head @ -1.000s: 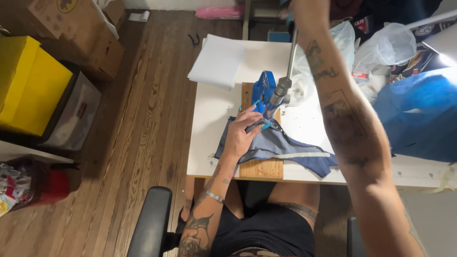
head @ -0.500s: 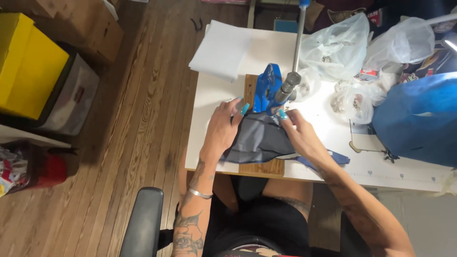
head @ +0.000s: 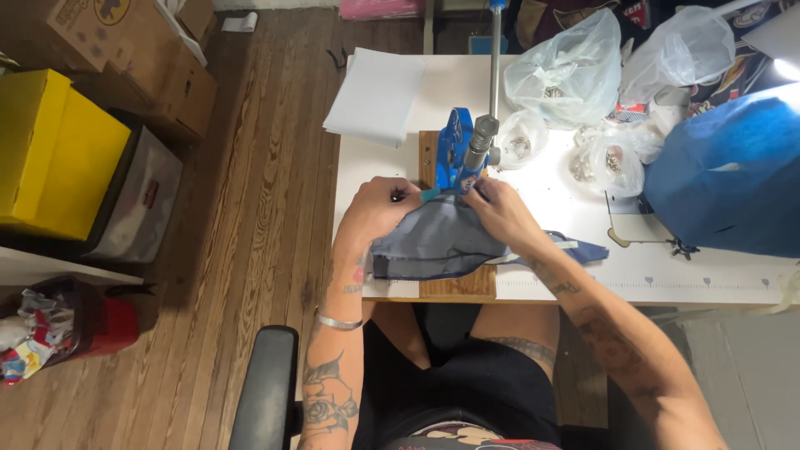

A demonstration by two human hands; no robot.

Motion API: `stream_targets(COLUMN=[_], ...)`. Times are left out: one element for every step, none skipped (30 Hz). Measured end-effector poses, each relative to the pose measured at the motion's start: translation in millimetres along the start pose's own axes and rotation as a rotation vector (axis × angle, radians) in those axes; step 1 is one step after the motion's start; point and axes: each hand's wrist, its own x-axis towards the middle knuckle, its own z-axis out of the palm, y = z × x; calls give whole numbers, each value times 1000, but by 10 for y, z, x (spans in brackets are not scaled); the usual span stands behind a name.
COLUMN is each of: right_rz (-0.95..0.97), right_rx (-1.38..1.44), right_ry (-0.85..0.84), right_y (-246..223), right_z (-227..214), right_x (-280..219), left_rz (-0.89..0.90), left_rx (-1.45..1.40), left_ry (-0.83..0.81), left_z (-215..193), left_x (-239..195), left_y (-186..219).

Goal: Attaching metal studs to denim fabric using a manual press

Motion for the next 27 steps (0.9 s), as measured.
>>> stream_targets(right_rz=[7,13,3,-34,-59,-56,-74,-92,-89,-74,-51,-42,-73,-105,-93,-90,-91,-84,-26,33,49,-30,-130,-133,-247,-361,-358], right_rx=[97,193,189,135,82,81,1,-78,-75,-124,-172,-169,-267,-365,-364,-441,-523,-527,-637,-747,-747,-848,-946,-946,-945,-941,-940], right_ry=[-10,-20,-16,-28,-49,-54,-45,-36,-33,-65,-102,-103,-80,-60,-56,-67,-72,-62,-59,-57,-65,-16,44,46,141,237,231], right_y=[70,137,113,92,102,61,15,-30,-139,-245,-335,-157,33,223,404,580,749,875,1012,1151,1195,1234,1251,1161,1070,981,947], right_z=[-4,-8,-60,-110,-131,-198,-259,-324,-428,-532,-629,-675,-720,-765,-807,-851,-927,-989,-1034,-1076,-1115,-1155,-1198,-1207,-1228,-1247,-1204], right_x=[39,80,96,115,80,25,-17,-55,-191,-323,-475,-500,-550,-605,-653,-707,-731,-703,-714,-729,-759,-793,-733,-717,-697,-679,-550], left_rz=[52,104,111,128,133,128,131,134,136,124,108,107,156,207,210,254,305,316,407,497,494,560,629,629,639,649,645], left_rx=[-45,-89,-91,-102,-115,-117,-99,-80,-77,-59,-42,-40,-11,17,16,29,38,34,133,231,225,230,243,244,186,128,126], left_ry=[38,76,84,96,98,96,112,129,126,124,117,107,110,112,101,124,155,150,238,328,311,340,390,393,391,389,385], left_z=[-22,-47,-54,-59,-32,22,64,106,91,79,85,116,165,214,282,347,410,503,615,729,773,814,813,813,820,828,850], left_x=[-28,-56,-52,-45,-76,-56,-28,4,-100,-198,-309,-338,-379,-419,-460,-503,-513,-436,-400,-367,-359,-355,-303,-301,-288,-276,-247], left_y=[58,116,127,134,115,58,1,-52,-20,11,33,3,-32,-64,-95,-121,-127,-162,-215,-271,-284,-295,-296,-311,-318,-327,-341])
